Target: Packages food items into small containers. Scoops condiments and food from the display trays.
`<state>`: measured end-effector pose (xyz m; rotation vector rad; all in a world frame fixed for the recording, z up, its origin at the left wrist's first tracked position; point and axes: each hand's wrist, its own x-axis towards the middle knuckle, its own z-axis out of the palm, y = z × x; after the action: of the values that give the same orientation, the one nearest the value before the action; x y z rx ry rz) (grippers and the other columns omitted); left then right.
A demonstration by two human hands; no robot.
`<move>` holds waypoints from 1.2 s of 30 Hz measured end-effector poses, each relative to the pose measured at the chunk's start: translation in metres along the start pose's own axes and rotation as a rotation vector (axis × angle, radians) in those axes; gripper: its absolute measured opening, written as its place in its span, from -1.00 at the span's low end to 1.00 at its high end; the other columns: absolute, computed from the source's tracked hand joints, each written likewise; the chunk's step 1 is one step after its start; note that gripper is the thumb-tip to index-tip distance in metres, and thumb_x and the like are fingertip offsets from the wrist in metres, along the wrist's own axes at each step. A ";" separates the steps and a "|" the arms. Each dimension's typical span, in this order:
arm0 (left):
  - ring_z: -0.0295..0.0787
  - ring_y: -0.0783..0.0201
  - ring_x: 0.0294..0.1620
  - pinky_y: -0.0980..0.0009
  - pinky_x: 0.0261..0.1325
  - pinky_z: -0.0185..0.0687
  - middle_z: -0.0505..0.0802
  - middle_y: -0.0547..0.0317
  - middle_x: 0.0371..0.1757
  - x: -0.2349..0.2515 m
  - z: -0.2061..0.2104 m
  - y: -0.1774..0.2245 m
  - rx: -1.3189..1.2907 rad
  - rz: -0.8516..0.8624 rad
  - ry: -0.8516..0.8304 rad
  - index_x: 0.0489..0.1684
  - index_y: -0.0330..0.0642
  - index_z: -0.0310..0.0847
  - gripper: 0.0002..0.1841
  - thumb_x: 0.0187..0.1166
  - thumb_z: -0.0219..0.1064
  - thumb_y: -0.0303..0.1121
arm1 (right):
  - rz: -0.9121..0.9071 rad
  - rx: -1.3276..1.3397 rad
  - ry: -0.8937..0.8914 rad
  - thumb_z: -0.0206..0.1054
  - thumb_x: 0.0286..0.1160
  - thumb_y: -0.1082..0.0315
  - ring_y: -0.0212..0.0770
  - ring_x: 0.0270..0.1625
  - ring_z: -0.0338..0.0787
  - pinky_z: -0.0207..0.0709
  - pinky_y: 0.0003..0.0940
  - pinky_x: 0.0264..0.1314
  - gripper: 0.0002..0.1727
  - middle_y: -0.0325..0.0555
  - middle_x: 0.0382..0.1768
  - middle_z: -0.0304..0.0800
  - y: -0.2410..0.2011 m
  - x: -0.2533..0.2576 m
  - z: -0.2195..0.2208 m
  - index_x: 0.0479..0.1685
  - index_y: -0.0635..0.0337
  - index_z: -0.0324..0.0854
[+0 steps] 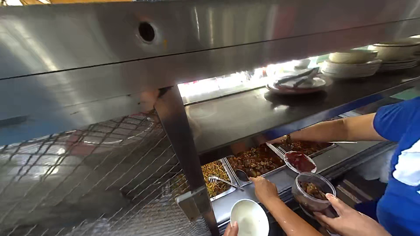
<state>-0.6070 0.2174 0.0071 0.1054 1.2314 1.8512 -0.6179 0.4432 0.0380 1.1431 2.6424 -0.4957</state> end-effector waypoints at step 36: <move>0.84 0.05 -0.02 0.17 0.05 0.81 0.64 -0.36 0.26 0.051 0.008 0.002 -0.025 0.000 0.184 0.73 -0.38 -0.07 -0.52 0.89 -0.13 -0.41 | 0.168 -0.074 0.066 -0.06 0.72 0.52 0.20 0.37 0.76 0.61 0.18 0.30 -0.52 0.18 0.42 0.68 -0.005 0.033 0.012 0.43 0.08 0.66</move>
<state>-0.6351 0.2581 -0.0063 -0.0802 1.3321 1.9089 -0.6431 0.4574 0.0171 1.3654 2.5655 -0.3317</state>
